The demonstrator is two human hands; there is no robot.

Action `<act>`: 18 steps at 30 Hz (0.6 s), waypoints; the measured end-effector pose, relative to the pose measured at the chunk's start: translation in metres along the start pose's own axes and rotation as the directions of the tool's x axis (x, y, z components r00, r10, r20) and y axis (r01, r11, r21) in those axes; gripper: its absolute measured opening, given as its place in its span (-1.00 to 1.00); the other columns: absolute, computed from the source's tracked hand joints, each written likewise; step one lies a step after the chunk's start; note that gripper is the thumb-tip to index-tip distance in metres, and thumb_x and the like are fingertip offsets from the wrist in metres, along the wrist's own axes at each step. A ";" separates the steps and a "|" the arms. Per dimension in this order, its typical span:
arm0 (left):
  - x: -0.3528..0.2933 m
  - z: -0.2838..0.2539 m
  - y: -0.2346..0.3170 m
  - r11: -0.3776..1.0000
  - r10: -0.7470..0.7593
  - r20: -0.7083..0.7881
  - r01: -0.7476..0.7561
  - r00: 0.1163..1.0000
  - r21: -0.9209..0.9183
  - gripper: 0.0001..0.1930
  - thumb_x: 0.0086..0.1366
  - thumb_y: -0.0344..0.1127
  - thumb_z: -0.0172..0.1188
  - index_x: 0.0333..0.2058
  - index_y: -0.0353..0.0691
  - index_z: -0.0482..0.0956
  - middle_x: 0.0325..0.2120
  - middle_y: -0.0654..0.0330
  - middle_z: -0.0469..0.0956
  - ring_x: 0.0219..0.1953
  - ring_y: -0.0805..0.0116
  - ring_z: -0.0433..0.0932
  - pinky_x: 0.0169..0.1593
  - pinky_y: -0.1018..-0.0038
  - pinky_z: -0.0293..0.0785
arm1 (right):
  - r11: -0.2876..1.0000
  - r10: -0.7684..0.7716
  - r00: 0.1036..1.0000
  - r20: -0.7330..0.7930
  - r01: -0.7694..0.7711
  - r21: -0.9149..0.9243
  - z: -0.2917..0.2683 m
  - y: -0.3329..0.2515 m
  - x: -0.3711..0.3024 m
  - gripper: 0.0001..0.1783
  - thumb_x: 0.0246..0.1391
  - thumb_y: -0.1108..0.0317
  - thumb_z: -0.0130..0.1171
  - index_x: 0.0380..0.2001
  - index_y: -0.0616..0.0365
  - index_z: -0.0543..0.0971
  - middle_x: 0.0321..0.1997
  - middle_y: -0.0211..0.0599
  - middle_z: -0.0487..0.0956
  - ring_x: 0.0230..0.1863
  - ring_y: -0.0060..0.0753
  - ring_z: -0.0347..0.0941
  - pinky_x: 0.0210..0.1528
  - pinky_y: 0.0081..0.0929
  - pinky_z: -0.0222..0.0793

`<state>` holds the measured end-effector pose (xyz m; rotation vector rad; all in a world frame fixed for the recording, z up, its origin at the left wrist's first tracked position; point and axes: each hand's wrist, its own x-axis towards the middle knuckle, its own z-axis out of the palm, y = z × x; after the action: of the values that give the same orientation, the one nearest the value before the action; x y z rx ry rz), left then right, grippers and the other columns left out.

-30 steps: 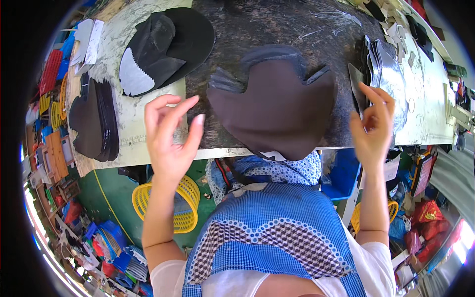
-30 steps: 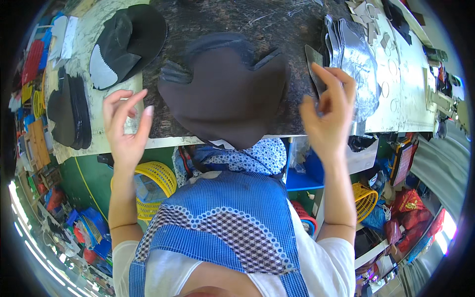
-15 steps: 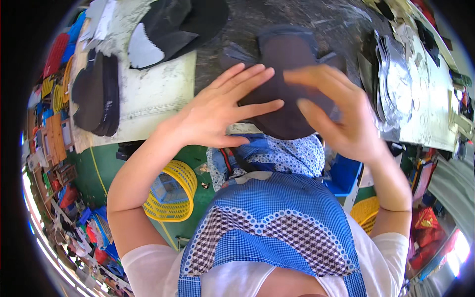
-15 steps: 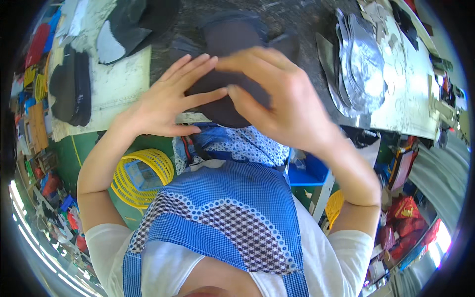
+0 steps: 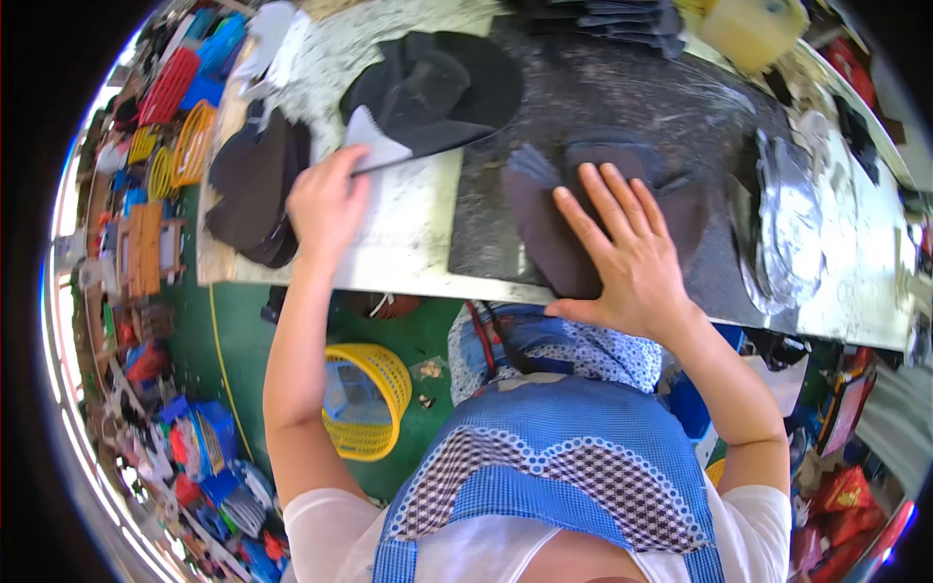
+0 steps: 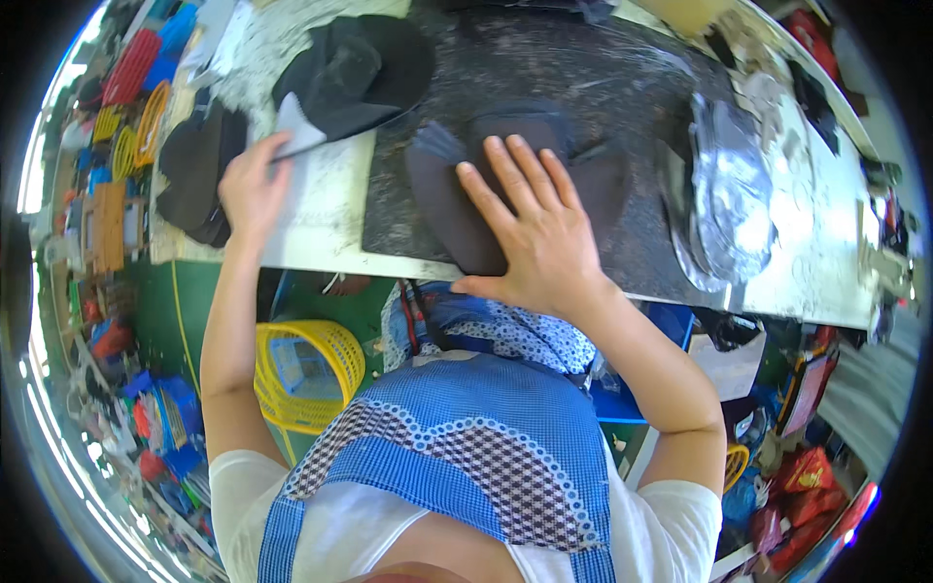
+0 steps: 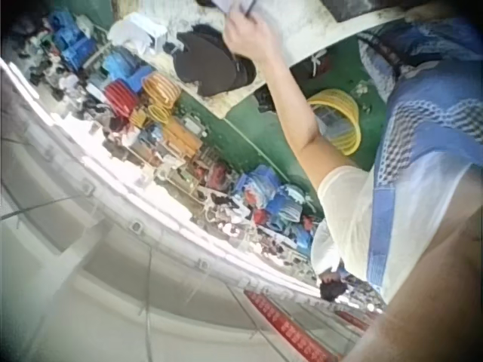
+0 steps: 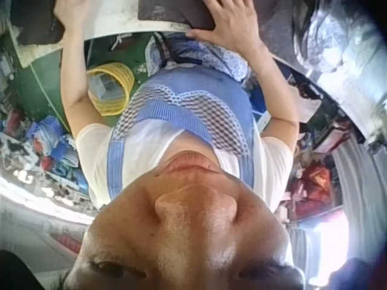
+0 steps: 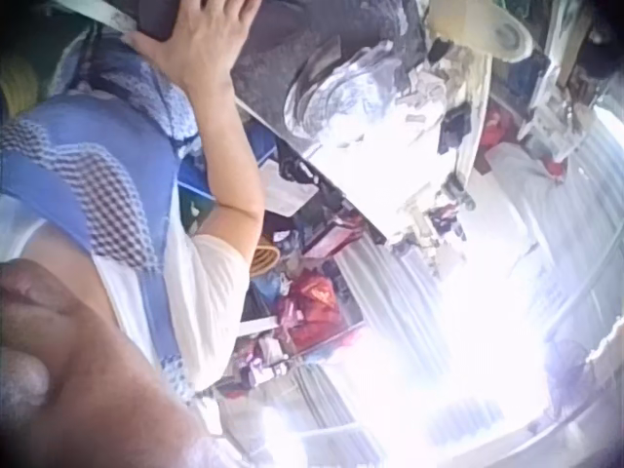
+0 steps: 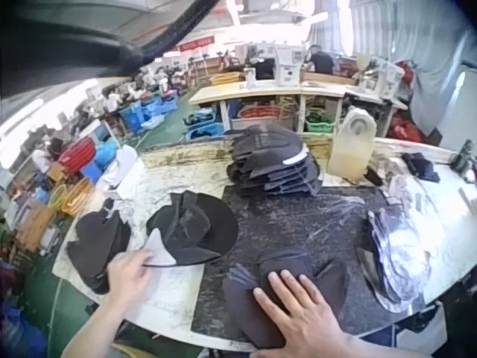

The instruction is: The person applies adhesive lining pieces onto shoe upper cutouts by hand, aligning and pressing each component into place on the workbench.

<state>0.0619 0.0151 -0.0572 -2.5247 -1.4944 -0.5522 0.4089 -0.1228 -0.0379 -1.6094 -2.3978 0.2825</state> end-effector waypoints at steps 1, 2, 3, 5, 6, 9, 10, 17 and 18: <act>0.014 -0.013 0.017 0.997 0.028 -0.190 -0.042 0.981 -0.069 -0.76 0.17 -0.38 0.33 -0.16 -0.20 0.64 -0.20 0.16 0.65 -0.19 0.23 0.63 -0.10 0.37 0.54 | 0.998 -0.034 0.997 -0.070 0.037 0.046 0.001 0.004 0.001 0.12 -0.23 -0.35 0.32 0.36 0.01 0.25 0.44 0.04 0.16 0.48 0.05 0.00 0.48 -0.04 -0.18; 0.029 -0.028 0.040 0.983 0.035 -0.371 -0.100 0.928 -0.156 -0.82 0.16 -0.45 0.35 -0.23 -0.23 0.67 -0.23 0.18 0.65 -0.23 0.27 0.63 -0.15 0.40 0.55 | 0.995 -0.048 0.990 -0.134 0.059 0.078 0.002 0.010 -0.002 0.04 -0.17 -0.33 0.30 0.31 0.04 0.32 0.40 0.06 0.23 0.44 0.06 0.08 0.46 -0.02 -0.09; 0.041 -0.048 0.067 0.974 0.090 -0.462 -0.174 0.882 -0.143 -0.80 0.11 -0.50 0.39 -0.25 -0.22 0.69 -0.23 0.19 0.64 -0.25 0.29 0.62 -0.18 0.43 0.54 | 0.971 -0.059 0.967 -0.247 0.113 0.209 0.003 0.019 -0.007 -0.06 -0.12 -0.28 0.29 0.24 0.07 0.39 0.33 0.06 0.31 0.36 0.08 0.20 0.38 -0.04 0.06; 0.042 -0.067 0.124 0.931 0.150 -0.547 -0.304 0.823 -0.202 -0.75 0.05 -0.54 0.44 -0.24 -0.21 0.70 -0.21 0.17 0.63 -0.26 0.31 0.60 -0.21 0.45 0.53 | 0.860 0.025 0.897 -0.441 0.206 0.467 -0.006 0.026 -0.024 -0.34 0.04 -0.05 0.30 0.03 0.29 0.54 0.09 0.02 0.52 0.11 0.02 0.46 0.14 -0.14 0.39; 0.035 -0.073 0.151 0.902 0.173 -0.545 -0.354 0.821 -0.248 -0.72 0.05 -0.54 0.46 -0.21 -0.21 0.71 -0.19 0.14 0.63 -0.25 0.32 0.59 -0.22 0.45 0.53 | 0.875 0.047 0.897 -0.439 0.175 0.452 -0.017 0.033 -0.035 -0.34 0.04 -0.05 0.30 0.03 0.29 0.54 0.09 0.02 0.52 0.11 0.02 0.46 0.14 -0.14 0.39; 0.004 -0.041 0.207 0.719 0.467 -0.257 -0.532 0.846 -0.447 -0.66 0.03 -0.43 0.46 -0.16 -0.22 0.69 -0.01 0.04 0.51 -0.13 0.19 0.55 -0.14 0.38 0.51 | 0.878 0.407 0.737 -0.540 -0.153 0.453 -0.044 0.056 -0.066 -0.68 -0.05 0.34 0.37 -0.18 0.17 0.63 -0.22 -0.20 0.61 -0.12 -0.16 0.52 -0.12 -0.26 0.47; -0.004 -0.026 0.216 0.679 0.586 -0.167 -0.592 0.793 -0.433 -0.62 0.01 -0.38 0.47 -0.13 -0.21 0.69 0.05 0.02 0.47 -0.04 0.10 0.52 -0.02 0.31 0.49 | 0.789 0.595 0.592 -0.543 -0.305 0.533 -0.052 0.070 -0.076 -0.75 -0.06 0.41 0.37 -0.25 0.17 0.64 -0.30 -0.25 0.61 -0.18 -0.19 0.52 -0.16 -0.27 0.46; -0.014 0.006 0.243 0.628 0.498 -0.046 -0.396 0.866 -0.670 -0.43 -0.07 -0.17 0.53 -0.04 -0.15 0.59 0.09 -0.01 0.42 0.01 0.03 0.44 -0.02 0.26 0.47 | 0.834 0.550 0.660 -0.513 -0.474 0.283 -0.060 0.168 -0.136 -0.87 -0.02 0.37 0.35 -0.40 0.18 0.66 -0.34 -0.29 0.56 -0.29 -0.30 0.45 -0.18 -0.39 0.34; -0.010 0.000 0.244 0.635 0.498 -0.044 -0.399 0.866 -0.662 -0.43 -0.07 -0.17 0.53 -0.04 -0.15 0.59 0.09 -0.01 0.42 0.01 0.03 0.44 -0.02 0.26 0.47 | 0.792 0.603 0.677 -0.421 -0.447 0.416 -0.069 0.167 -0.129 -0.87 -0.01 0.37 0.33 -0.39 0.20 0.65 -0.35 -0.29 0.55 -0.30 -0.31 0.45 -0.18 -0.40 0.34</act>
<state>0.2702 -0.1128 -0.0484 -3.3767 -0.6636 -0.9486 0.6239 -0.1774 -0.0321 -1.9011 -1.3647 0.2155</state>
